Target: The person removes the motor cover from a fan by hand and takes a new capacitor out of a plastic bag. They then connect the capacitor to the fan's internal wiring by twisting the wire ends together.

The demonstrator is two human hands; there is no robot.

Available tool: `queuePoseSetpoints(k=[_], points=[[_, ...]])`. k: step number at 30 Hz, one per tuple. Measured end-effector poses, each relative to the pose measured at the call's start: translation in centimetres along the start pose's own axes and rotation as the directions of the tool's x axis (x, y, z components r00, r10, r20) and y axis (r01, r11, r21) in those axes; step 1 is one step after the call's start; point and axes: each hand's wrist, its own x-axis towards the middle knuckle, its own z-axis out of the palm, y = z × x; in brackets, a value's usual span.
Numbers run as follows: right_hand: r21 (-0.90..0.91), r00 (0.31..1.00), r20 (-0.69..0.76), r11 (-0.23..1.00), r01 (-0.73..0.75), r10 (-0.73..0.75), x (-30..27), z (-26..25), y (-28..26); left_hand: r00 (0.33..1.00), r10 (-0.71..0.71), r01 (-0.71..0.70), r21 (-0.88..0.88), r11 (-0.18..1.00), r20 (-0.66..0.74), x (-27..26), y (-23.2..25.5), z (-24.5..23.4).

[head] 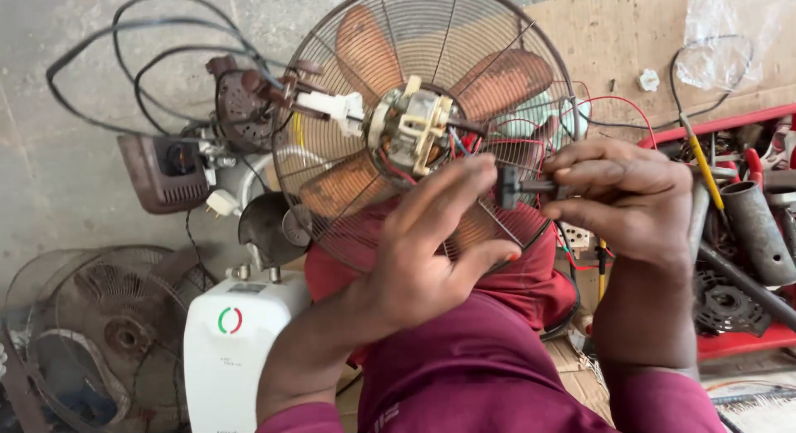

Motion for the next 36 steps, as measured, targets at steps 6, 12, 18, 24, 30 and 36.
queuePoseSetpoints(k=[6, 12, 18, 24, 30, 36], points=[[0.107, 0.978, 0.202, 0.994, 0.031, -0.052, -1.0, 3.3, -1.9, 0.984, -0.144, 0.159, -0.153, 0.975, 0.105, -3.9, -1.6, 0.9], [-0.037, 0.878, 0.475, 0.996, 0.082, -0.055, -3.0, 5.8, -1.0, 0.972, -0.116, 0.141, -0.113, 0.983, 0.204, -7.7, -1.3, -0.9], [0.139, 0.742, 0.667, 0.99, -0.028, -0.073, -8.5, 7.6, -0.7, 0.915, -0.111, 0.195, -0.185, 0.963, 0.388, -13.7, 0.3, -1.4], [0.113, 0.632, 0.773, 0.967, -0.227, 0.058, -11.6, 8.5, 0.3, 0.892, -0.165, 0.27, -0.203, 0.941, 0.421, -16.5, 1.8, -1.6], [0.339, 0.912, 0.229, 0.851, -0.402, 0.34, -16.6, -7.5, 6.2, 0.821, -0.554, 0.564, -0.353, 0.747, 0.138, -22.7, -0.3, -13.1], [0.36, 0.982, 0.018, 0.915, -0.183, 0.189, -5.7, 0.9, -0.4, 0.88, -0.451, 0.433, -0.639, 0.636, 0.147, -12.1, 0.4, -7.2]])
